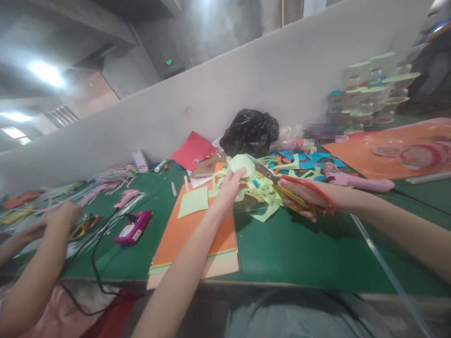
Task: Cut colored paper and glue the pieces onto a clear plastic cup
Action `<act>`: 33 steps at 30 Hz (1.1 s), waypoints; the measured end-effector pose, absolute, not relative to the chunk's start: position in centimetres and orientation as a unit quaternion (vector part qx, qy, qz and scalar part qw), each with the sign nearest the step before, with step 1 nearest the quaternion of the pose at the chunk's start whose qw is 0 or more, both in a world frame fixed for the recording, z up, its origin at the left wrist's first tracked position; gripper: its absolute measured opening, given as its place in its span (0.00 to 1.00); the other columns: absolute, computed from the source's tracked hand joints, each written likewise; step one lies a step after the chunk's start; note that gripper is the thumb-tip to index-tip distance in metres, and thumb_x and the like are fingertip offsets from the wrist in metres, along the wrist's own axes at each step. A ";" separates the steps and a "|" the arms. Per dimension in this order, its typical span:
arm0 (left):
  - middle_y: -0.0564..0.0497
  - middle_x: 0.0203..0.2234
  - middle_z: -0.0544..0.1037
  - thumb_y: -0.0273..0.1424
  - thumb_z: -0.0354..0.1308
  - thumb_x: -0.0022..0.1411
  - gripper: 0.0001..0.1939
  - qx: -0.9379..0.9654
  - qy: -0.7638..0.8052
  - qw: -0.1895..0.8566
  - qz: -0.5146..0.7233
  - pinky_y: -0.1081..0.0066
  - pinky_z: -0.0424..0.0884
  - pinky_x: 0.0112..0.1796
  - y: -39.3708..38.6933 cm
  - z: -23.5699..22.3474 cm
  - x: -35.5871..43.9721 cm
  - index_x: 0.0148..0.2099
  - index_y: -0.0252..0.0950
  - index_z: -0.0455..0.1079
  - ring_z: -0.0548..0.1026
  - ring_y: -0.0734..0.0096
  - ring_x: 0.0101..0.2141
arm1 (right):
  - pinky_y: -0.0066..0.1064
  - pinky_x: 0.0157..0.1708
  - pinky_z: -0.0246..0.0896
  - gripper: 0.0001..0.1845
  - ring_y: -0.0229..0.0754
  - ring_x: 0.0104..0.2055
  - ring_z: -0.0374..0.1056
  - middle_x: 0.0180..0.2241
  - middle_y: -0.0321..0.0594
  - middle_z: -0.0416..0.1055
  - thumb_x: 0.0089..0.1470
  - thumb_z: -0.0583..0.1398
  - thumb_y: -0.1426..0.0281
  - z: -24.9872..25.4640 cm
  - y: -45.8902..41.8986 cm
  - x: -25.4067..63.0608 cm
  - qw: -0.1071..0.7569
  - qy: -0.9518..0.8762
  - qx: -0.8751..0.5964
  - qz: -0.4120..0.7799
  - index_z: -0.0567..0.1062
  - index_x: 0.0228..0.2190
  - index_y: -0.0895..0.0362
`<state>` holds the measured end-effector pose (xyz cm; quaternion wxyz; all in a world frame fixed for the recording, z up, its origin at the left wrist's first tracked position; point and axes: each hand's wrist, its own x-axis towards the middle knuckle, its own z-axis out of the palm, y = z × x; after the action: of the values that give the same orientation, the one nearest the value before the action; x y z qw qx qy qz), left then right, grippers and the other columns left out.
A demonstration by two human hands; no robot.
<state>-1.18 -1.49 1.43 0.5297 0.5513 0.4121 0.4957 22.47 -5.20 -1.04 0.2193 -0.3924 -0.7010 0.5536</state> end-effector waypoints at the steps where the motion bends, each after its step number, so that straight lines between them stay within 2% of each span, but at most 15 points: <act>1: 0.49 0.41 0.70 0.41 0.62 0.58 0.15 0.556 0.412 0.527 0.493 0.73 0.69 0.34 -1.5 1.4 -1.1 0.44 0.38 0.69 0.69 0.74 0.35 | 0.26 0.13 0.56 0.29 0.35 0.14 0.58 0.16 0.31 0.61 0.64 0.44 0.42 -1.1 -5.2 22.5 0.218 -0.698 -0.395 0.556 0.63 0.32 0.54; 6: 0.50 0.39 0.71 0.41 0.63 0.58 0.15 0.566 0.421 0.518 0.484 0.72 0.69 0.34 -1.6 1.3 -0.9 0.44 0.38 0.69 0.68 0.74 0.34 | 0.26 0.14 0.54 0.28 0.36 0.15 0.59 0.15 0.33 0.63 0.64 0.47 0.43 -0.6 -5.6 22.4 0.209 -0.677 -0.423 0.566 0.65 0.31 0.54; 12: 0.49 0.37 0.74 0.39 0.66 0.55 0.16 0.553 0.427 0.526 0.486 0.71 0.69 0.34 -1.8 1.2 -0.4 0.43 0.37 0.70 0.71 0.73 0.33 | 0.27 0.16 0.54 0.27 0.34 0.14 0.56 0.14 0.31 0.61 0.65 0.46 0.46 0.2 -6.3 21.8 0.217 -0.703 -0.406 0.541 0.63 0.28 0.55; 16: 0.49 0.37 0.74 0.38 0.64 0.56 0.15 0.564 0.425 0.523 0.477 0.71 0.69 0.33 -1.9 0.9 0.0 0.43 0.37 0.69 0.71 0.74 0.32 | 0.27 0.16 0.54 0.28 0.35 0.13 0.55 0.12 0.31 0.61 0.66 0.45 0.46 0.0 -6.4 21.7 0.232 -0.710 -0.408 0.525 0.63 0.27 0.54; 23: 0.51 0.30 0.71 0.37 0.62 0.58 0.12 0.566 0.430 0.518 0.475 0.71 0.68 0.33 -1.3 0.5 -0.3 0.41 0.36 0.69 0.70 0.73 0.30 | 0.26 0.15 0.52 0.27 0.34 0.13 0.54 0.12 0.29 0.58 0.65 0.45 0.45 -0.3 -6.1 21.9 0.233 -0.729 -0.401 0.503 0.61 0.28 0.54; 30: 0.53 0.26 0.68 0.36 0.61 0.57 0.10 0.614 0.406 0.534 0.416 0.71 0.66 0.33 -2.3 1.8 -0.6 0.29 0.36 0.65 0.66 0.74 0.29 | 0.30 0.27 0.62 0.29 0.37 0.21 0.60 0.17 0.33 0.61 0.68 0.40 0.48 1.8 -7.2 22.6 0.162 -0.734 -0.407 0.520 0.60 0.26 0.54; 33: 0.53 0.25 0.66 0.35 0.60 0.56 0.11 0.624 0.403 0.531 0.408 0.71 0.66 0.33 -2.4 2.1 -0.8 0.28 0.37 0.63 0.65 0.74 0.29 | 0.32 0.28 0.62 0.32 0.37 0.20 0.59 0.16 0.35 0.60 0.67 0.39 0.46 2.1 -7.3 22.5 0.160 -0.746 -0.409 0.501 0.60 0.22 0.54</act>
<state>-0.79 -2.44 2.10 0.5313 0.6241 0.4025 0.4077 22.51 -7.30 2.09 0.1601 -0.4087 -0.7461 0.5006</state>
